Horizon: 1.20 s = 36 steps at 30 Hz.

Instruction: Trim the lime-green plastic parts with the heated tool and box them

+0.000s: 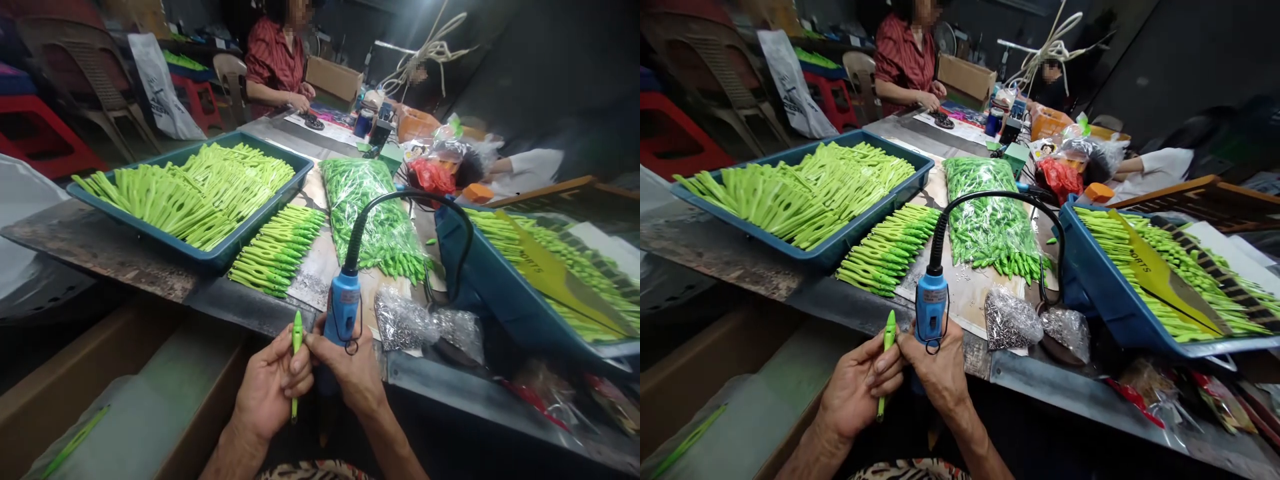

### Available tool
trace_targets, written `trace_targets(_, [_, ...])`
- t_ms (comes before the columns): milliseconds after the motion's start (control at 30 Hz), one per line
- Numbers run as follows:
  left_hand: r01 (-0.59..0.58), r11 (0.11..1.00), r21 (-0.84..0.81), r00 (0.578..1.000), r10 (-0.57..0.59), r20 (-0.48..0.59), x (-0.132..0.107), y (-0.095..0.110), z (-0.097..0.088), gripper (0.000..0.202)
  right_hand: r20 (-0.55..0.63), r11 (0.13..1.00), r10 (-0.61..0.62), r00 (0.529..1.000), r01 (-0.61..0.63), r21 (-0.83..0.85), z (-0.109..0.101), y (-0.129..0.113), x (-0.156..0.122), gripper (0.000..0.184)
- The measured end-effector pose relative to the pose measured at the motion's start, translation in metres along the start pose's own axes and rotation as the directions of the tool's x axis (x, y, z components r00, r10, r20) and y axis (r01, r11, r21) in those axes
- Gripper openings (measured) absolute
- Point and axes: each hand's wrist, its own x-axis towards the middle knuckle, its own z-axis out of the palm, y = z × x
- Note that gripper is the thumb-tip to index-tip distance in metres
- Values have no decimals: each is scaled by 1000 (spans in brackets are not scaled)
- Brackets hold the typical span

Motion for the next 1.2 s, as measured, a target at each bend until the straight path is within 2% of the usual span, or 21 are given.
trace_targets(233, [70,994,-79,998,-69,16,2,-4,-3,52,-86,987,-96,992,84,-136,-2,-4,-1,16])
trace_targets(600, [76,995,-70,997,-78,-26,4,-8,-4,51,-54,981,-111,992,101,-167,-2,-5,-2,14])
trace_targets(900, [74,997,-28,996,-73,49,6,-7,-7,39,-62,966,-138,989,121,-228,-1,-4,-4,16])
trace_targets(1200, [75,997,14,997,-75,-19,8,-7,-9,41,-38,940,-156,987,136,-314,0,3,-6,18])
